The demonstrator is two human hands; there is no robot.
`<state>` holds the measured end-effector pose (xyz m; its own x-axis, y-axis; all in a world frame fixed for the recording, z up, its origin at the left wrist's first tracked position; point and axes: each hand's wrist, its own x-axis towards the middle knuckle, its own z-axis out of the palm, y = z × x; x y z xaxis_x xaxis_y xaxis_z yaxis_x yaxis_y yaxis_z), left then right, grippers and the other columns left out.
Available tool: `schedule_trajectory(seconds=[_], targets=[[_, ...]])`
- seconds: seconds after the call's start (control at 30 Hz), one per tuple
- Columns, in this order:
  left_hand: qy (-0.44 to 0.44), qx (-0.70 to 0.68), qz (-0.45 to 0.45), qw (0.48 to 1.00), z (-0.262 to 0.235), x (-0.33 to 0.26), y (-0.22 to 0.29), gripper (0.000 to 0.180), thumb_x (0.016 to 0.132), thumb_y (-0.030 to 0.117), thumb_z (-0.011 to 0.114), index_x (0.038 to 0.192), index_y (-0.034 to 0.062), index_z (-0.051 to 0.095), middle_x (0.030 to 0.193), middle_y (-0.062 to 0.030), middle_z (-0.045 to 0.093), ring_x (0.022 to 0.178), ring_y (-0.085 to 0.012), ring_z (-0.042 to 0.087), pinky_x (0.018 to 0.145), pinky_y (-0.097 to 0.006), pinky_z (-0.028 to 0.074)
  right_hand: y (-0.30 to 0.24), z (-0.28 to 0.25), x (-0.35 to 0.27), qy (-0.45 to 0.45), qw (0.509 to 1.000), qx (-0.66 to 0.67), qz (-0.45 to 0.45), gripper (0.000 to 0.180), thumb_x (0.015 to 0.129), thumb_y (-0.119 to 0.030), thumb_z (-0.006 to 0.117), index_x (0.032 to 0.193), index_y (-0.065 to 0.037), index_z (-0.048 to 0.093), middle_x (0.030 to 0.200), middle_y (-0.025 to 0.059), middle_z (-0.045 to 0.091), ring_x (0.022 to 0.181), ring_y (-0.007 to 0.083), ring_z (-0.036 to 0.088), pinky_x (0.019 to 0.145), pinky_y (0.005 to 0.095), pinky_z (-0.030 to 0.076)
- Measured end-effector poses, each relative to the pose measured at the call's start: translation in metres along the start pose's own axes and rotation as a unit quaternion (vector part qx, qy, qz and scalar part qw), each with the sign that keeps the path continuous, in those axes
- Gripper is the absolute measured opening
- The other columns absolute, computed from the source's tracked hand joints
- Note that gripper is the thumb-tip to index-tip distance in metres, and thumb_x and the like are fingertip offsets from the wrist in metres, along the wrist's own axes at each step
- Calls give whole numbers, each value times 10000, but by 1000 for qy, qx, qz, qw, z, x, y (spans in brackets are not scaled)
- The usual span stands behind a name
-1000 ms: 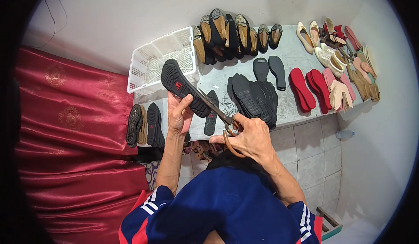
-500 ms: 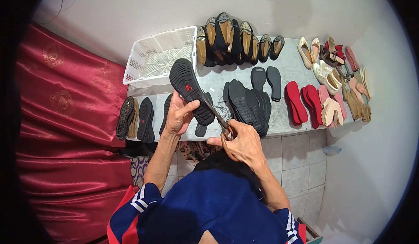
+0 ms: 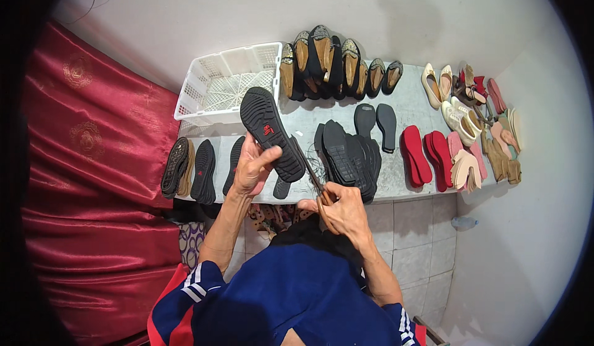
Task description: The person trims excess rubber and flashing from shoe soles using scissors.
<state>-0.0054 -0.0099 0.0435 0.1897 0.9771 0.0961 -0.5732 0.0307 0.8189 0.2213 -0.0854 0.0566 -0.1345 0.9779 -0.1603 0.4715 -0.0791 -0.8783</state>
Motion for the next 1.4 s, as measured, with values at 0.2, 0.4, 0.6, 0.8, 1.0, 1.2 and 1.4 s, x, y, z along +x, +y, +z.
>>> schedule_trajectory(seconds=[0.2, 0.4, 0.6, 0.8, 1.0, 1.2, 1.4], targets=[[17, 9, -95, 995, -13, 1, 5, 467, 926, 32, 712, 1340, 60, 497, 1154, -85, 678, 1049, -163, 691, 774, -357, 645, 32, 16, -3, -50, 985, 158, 35, 311, 871, -263, 811, 878, -10, 631, 610, -1, 550, 545, 85, 455, 494, 300, 377], [36, -41, -94, 994, 0, 1, 0, 559, 914, 11, 710, 1382, 63, 410, 1178, -73, 611, 1009, -163, 686, 714, -302, 648, 37, 26, -6, -59, 982, 173, 47, 223, 865, -151, 713, 984, 18, 630, 639, 86, 586, 554, 156, 550, 544, 326, 437], [8, -36, -109, 993, 3, -4, -12, 596, 902, 7, 726, 1393, 59, 391, 1184, -74, 614, 995, -154, 684, 674, -262, 636, 25, 31, 1, -13, 998, 56, -6, 259, 859, -186, 687, 963, 35, 602, 719, 194, 635, 615, 289, 607, 626, 413, 467], [19, -65, -114, 991, 13, -15, -11, 505, 956, 38, 667, 1411, 51, 447, 1265, -80, 605, 1105, -186, 658, 893, -383, 598, 21, 35, 6, 49, 995, 80, -24, 261, 922, -207, 640, 870, 41, 578, 603, 164, 523, 532, 207, 523, 557, 388, 420], [47, -93, -89, 991, 8, -4, -3, 304, 983, 96, 683, 1273, 56, 600, 1125, -36, 680, 1020, -152, 679, 895, -339, 576, 36, 25, 5, 66, 988, 111, 84, 488, 934, -391, 764, 742, 0, 544, 567, -12, 460, 563, 70, 411, 505, 300, 337], [78, -89, -89, 989, 16, 2, -2, 271, 953, 34, 690, 1218, 59, 637, 1064, -25, 693, 966, -119, 678, 856, -304, 578, 17, 14, 4, 80, 990, 110, 29, 520, 901, -436, 780, 752, 3, 545, 587, 3, 477, 573, 99, 437, 530, 310, 371], [28, -46, -70, 996, 22, 5, 9, 342, 964, 31, 677, 1294, 54, 591, 1084, -29, 688, 952, -114, 679, 844, -300, 581, -3, 10, 9, 80, 995, -6, -55, 617, 735, -542, 871, 817, -7, 575, 637, 65, 510, 581, 214, 516, 573, 386, 433]])
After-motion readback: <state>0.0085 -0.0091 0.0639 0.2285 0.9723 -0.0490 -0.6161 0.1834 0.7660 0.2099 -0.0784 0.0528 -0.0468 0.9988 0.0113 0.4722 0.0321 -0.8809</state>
